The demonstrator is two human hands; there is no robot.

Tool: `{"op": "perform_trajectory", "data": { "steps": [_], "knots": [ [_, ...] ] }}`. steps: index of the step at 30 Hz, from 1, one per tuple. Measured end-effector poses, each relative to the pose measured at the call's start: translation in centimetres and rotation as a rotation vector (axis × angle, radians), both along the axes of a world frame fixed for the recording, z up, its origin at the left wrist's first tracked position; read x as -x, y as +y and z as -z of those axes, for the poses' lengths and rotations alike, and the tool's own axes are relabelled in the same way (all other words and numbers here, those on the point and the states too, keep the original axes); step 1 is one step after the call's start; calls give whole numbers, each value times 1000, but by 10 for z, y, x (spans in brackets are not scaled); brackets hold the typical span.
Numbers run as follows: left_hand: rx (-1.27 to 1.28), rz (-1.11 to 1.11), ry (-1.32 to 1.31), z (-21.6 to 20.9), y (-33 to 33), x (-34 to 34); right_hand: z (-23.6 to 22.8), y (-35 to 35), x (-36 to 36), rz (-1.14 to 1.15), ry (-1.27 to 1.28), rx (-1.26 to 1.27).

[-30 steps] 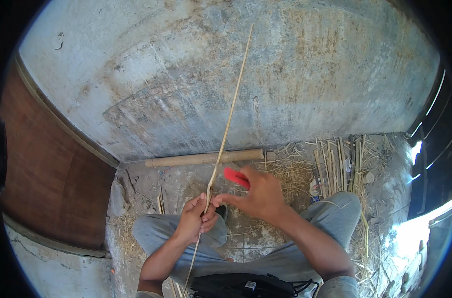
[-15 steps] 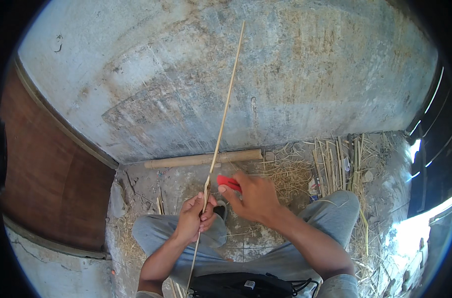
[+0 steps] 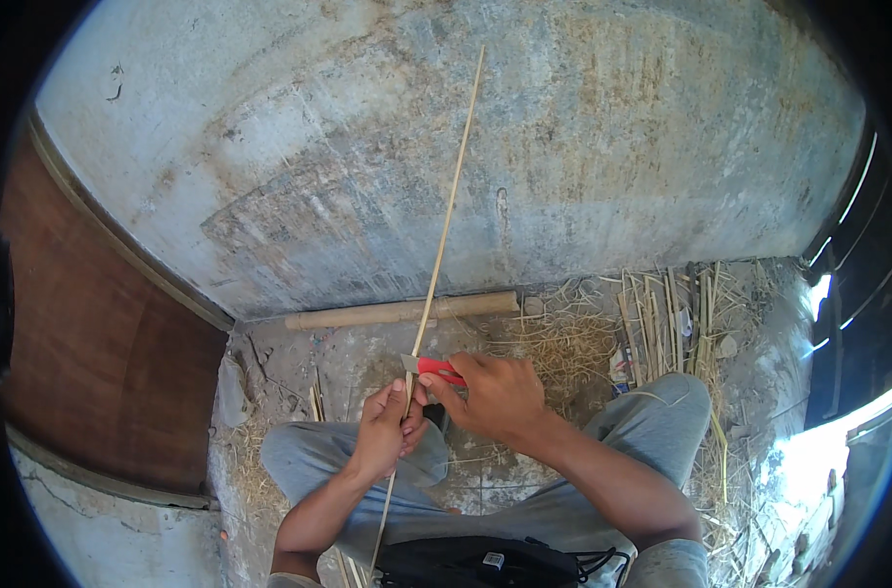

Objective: The person shaves a thin strip of bamboo with a small blade, moving it along the length of the strip while holding it by hand.

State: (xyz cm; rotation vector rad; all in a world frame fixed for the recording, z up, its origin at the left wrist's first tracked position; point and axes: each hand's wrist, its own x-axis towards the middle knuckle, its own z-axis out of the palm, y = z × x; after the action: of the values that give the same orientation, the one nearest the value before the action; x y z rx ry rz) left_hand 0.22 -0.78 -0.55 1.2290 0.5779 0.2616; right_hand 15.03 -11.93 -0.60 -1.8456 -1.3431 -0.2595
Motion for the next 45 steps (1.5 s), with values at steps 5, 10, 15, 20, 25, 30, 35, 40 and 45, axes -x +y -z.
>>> {"op": "perform_trajectory", "data": {
  "steps": [5,10,15,20,25,30,35,40,45],
  "knots": [
    [-152,-32,-5,0,-6,1,-3,1,2,-4,38,7],
    [-202,-26,-25,0,-6,2,-6,-1,2,-5,55,13],
    [-201,-33,-14,-2,-6,2,-8,1,3,28,4,-12],
    [-331,-73,-21,6,-8,1,-10,1,3,34,6,15],
    [-404,-120,-36,4,-9,2,-13,1,3,29,0,15],
    [-139,-17,-11,-8,-6,5,-10,1,1,66,-32,-18],
    [-227,-36,-20,-3,-7,6,-13,0,0,60,-27,5],
    [-498,-110,-30,12,-8,7,-12,0,1,30,75,29],
    [-120,7,2,-8,-5,6,-11,-2,-2,41,62,22]
  ]
}}
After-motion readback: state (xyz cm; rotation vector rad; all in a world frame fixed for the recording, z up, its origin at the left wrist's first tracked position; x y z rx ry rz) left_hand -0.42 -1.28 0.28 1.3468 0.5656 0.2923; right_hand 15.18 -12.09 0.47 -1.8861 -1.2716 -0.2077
